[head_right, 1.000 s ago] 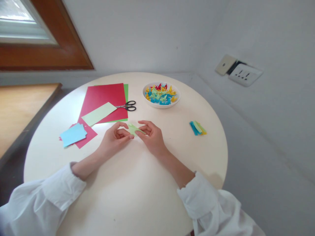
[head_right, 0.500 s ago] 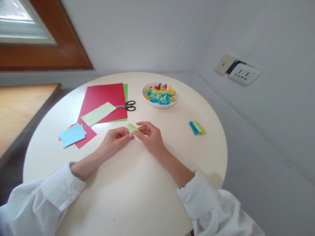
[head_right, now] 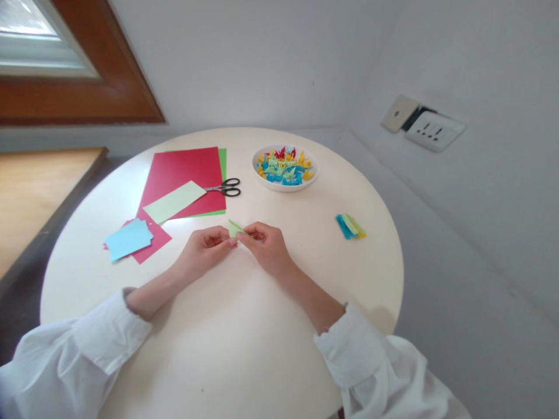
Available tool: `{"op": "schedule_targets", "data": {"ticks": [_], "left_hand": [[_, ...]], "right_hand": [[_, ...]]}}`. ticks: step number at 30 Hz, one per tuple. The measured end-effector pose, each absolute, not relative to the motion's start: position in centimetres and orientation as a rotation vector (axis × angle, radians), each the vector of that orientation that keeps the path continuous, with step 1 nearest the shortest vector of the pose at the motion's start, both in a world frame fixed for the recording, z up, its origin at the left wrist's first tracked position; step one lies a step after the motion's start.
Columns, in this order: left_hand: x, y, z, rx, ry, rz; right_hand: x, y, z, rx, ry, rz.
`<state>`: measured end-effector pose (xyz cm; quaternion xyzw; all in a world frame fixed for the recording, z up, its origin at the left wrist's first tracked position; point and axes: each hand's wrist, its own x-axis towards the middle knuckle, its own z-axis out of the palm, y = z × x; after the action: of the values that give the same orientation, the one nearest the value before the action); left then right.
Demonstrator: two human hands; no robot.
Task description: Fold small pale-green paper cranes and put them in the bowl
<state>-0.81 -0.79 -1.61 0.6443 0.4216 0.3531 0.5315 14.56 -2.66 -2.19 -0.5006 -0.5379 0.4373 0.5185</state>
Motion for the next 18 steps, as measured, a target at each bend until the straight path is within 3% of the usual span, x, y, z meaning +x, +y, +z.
{"op": "schedule_targets", "data": {"ticks": [18], "left_hand": [[-0.86, -0.8, -1.74, 1.56, 1.004, 0.858]], "right_hand": [[14.59, -2.73, -2.04, -1.234, -1.332, 1.014]]}}
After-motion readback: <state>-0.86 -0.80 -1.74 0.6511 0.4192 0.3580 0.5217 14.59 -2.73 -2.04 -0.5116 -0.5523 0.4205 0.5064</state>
